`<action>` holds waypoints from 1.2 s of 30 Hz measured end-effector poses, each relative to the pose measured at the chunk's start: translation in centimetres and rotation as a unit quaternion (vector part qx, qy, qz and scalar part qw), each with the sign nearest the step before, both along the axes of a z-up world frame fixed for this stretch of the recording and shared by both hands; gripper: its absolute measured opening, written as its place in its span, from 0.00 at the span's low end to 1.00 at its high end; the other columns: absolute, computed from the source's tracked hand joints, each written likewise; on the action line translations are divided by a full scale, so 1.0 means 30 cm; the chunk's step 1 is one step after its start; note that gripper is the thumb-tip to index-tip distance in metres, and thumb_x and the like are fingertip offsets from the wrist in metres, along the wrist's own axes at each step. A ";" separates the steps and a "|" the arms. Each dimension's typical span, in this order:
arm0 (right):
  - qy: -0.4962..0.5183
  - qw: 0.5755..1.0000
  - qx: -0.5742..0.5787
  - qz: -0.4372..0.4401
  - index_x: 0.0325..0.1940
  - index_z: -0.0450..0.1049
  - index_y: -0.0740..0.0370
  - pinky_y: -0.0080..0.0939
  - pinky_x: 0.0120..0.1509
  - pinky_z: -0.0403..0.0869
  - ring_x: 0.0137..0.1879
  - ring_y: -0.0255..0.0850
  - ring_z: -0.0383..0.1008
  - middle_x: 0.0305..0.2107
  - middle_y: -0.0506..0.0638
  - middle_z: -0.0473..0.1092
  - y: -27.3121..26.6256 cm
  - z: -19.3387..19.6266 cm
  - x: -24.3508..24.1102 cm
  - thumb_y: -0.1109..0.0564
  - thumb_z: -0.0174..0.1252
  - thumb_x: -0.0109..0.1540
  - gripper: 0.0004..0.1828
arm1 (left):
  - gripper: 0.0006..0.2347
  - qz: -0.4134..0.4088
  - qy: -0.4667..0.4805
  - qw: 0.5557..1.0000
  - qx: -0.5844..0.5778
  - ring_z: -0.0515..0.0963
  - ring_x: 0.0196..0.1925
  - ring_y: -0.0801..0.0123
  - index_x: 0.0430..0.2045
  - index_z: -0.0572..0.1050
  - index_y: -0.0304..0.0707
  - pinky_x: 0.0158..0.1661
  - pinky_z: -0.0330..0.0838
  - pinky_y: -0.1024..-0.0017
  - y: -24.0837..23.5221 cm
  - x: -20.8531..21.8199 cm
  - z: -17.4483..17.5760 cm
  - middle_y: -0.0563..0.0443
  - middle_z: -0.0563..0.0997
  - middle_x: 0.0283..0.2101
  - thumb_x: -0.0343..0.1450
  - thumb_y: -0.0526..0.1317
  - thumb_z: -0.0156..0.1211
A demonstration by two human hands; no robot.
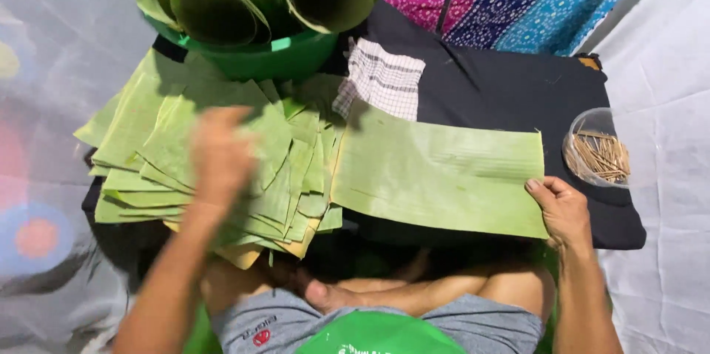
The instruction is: Wiping banana leaves with a cloth, folding them into cones, and securing them with toothpicks.
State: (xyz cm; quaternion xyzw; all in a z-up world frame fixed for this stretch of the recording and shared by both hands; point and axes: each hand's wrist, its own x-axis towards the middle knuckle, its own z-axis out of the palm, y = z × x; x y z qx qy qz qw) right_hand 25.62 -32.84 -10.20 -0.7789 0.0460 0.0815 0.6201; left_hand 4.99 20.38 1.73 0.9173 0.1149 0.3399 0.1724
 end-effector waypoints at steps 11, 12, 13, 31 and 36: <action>-0.025 0.998 0.024 -0.042 0.48 0.77 0.66 0.27 0.37 0.67 0.34 0.30 0.68 0.34 0.48 0.73 -0.091 0.017 -0.005 0.57 0.62 0.68 0.09 | 0.36 0.000 0.259 0.966 -0.005 0.72 0.46 0.42 0.66 0.59 0.35 0.48 0.62 0.49 -0.498 0.341 -0.217 0.30 0.75 0.44 0.65 0.49 0.67; -0.033 0.998 0.014 -0.048 0.49 0.77 0.68 0.27 0.36 0.68 0.33 0.31 0.68 0.34 0.49 0.73 -0.103 0.021 -0.004 0.58 0.61 0.68 0.10 | 0.36 -0.015 0.303 0.952 -0.043 0.72 0.48 0.41 0.68 0.56 0.35 0.50 0.61 0.48 -0.501 0.351 -0.195 0.28 0.75 0.44 0.66 0.48 0.66; -0.033 0.998 0.014 -0.047 0.49 0.77 0.68 0.27 0.36 0.68 0.33 0.31 0.68 0.34 0.49 0.73 -0.117 0.015 -0.004 0.58 0.61 0.68 0.10 | 0.36 -0.014 0.303 0.952 -0.043 0.72 0.48 0.41 0.68 0.56 0.35 0.50 0.61 0.48 -0.525 0.351 -0.168 0.28 0.75 0.44 0.66 0.48 0.66; -0.465 0.780 -0.415 0.048 0.56 0.79 0.72 0.52 0.61 0.72 0.54 0.57 0.75 0.50 0.64 0.75 0.221 0.256 0.003 0.55 0.70 0.58 0.26 | 0.17 -0.066 0.076 0.984 -0.149 0.74 0.34 0.47 0.54 0.70 0.29 0.40 0.71 0.56 -0.632 0.084 -0.171 0.38 0.72 0.36 0.69 0.28 0.50; -0.462 0.839 -0.161 0.239 0.47 0.81 0.62 0.54 0.61 0.74 0.54 0.57 0.78 0.41 0.59 0.79 0.746 0.096 0.049 0.54 0.76 0.50 0.23 | 0.12 -0.033 0.188 0.954 -0.230 0.84 0.36 0.40 0.45 0.77 0.35 0.35 0.83 0.51 -0.599 0.000 -0.271 0.45 0.72 0.41 0.71 0.28 0.50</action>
